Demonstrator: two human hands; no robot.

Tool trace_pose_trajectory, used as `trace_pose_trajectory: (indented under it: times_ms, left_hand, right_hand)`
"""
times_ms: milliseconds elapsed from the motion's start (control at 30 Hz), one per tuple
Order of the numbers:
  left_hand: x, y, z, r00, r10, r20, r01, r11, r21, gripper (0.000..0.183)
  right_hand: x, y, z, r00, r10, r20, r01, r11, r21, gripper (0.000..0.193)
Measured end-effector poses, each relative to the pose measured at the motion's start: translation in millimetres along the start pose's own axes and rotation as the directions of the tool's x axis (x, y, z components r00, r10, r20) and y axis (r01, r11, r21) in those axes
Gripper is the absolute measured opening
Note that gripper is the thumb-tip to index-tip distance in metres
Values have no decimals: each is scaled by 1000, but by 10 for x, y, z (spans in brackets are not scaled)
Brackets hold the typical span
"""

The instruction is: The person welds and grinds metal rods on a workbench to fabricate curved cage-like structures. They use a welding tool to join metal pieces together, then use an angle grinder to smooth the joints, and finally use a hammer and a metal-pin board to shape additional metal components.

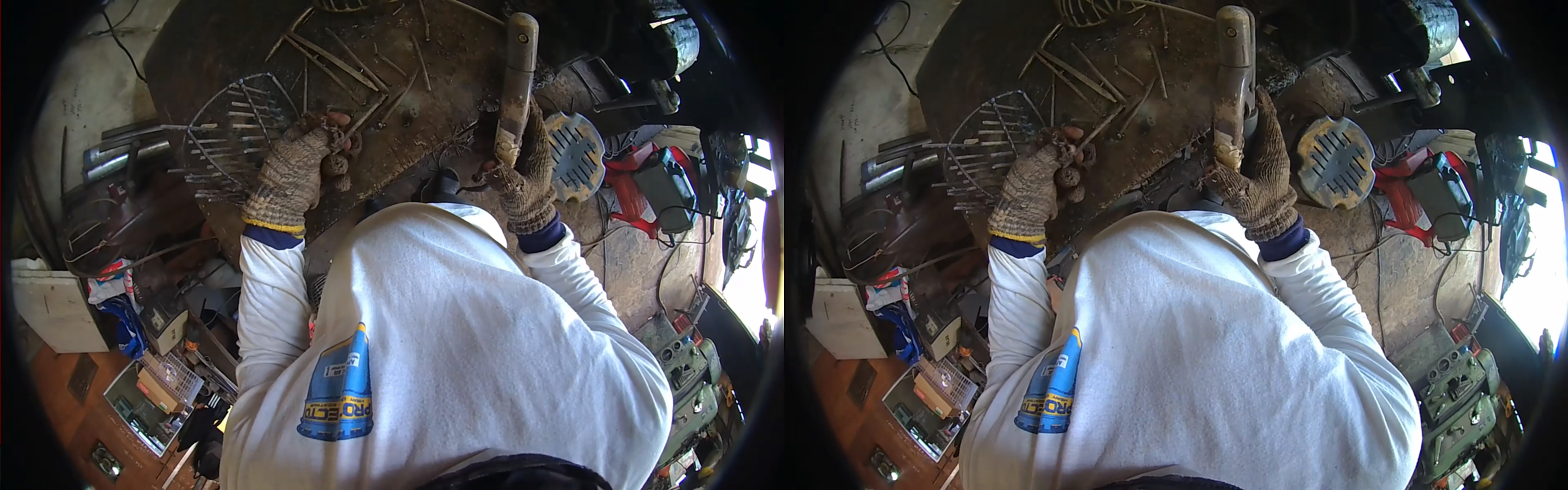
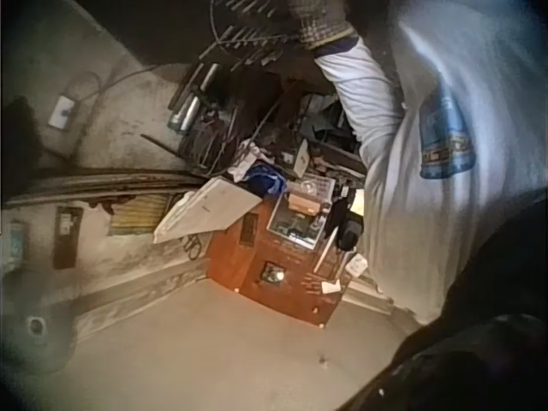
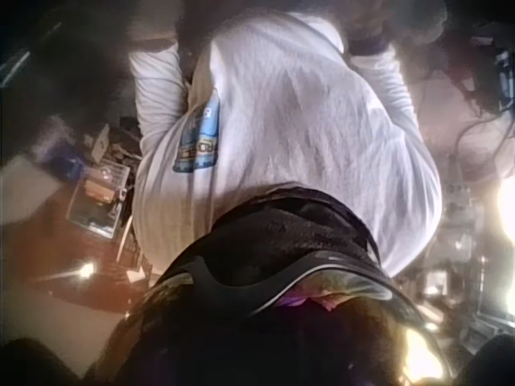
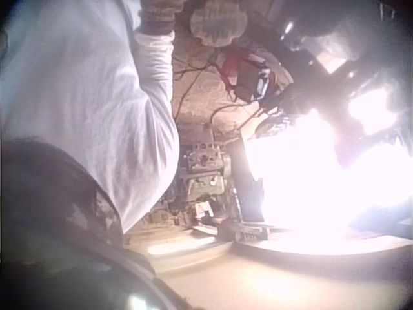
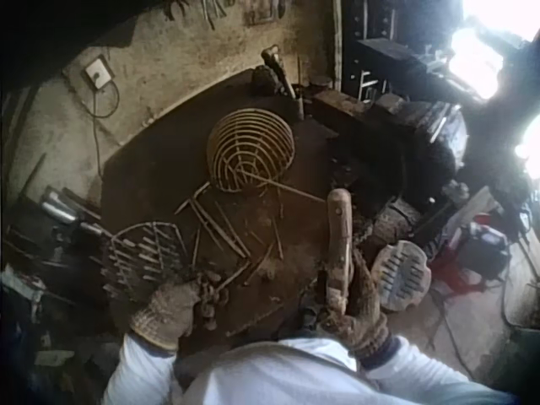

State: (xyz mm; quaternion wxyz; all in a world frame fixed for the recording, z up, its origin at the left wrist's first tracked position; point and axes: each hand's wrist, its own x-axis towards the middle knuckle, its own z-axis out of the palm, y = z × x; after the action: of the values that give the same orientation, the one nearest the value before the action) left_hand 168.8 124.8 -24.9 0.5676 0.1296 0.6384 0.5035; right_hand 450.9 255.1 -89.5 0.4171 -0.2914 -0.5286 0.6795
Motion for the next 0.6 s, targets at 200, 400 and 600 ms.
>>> trace_pose_trajectory:
  times_ms: [200, 400, 600]
  left_hand:
    - [-118, -159, -65, 998, -55, 30, 60, 980, -188, 34]
    - [-249, -307, -47, 990, 45, -130, -41, 998, 37, 30]
    - [-384, -43, -23, 868, 471, -160, -18, 352, 936, 31]
  right_hand:
    - [-22, -76, 51, 999, 32, 3, -32, 995, 93, 112]
    - [-44, 90, -64, 996, -86, 13, 86, 996, -33, 109]
    - [-75, 99, -58, 998, -62, 12, 61, 998, 28, 109]
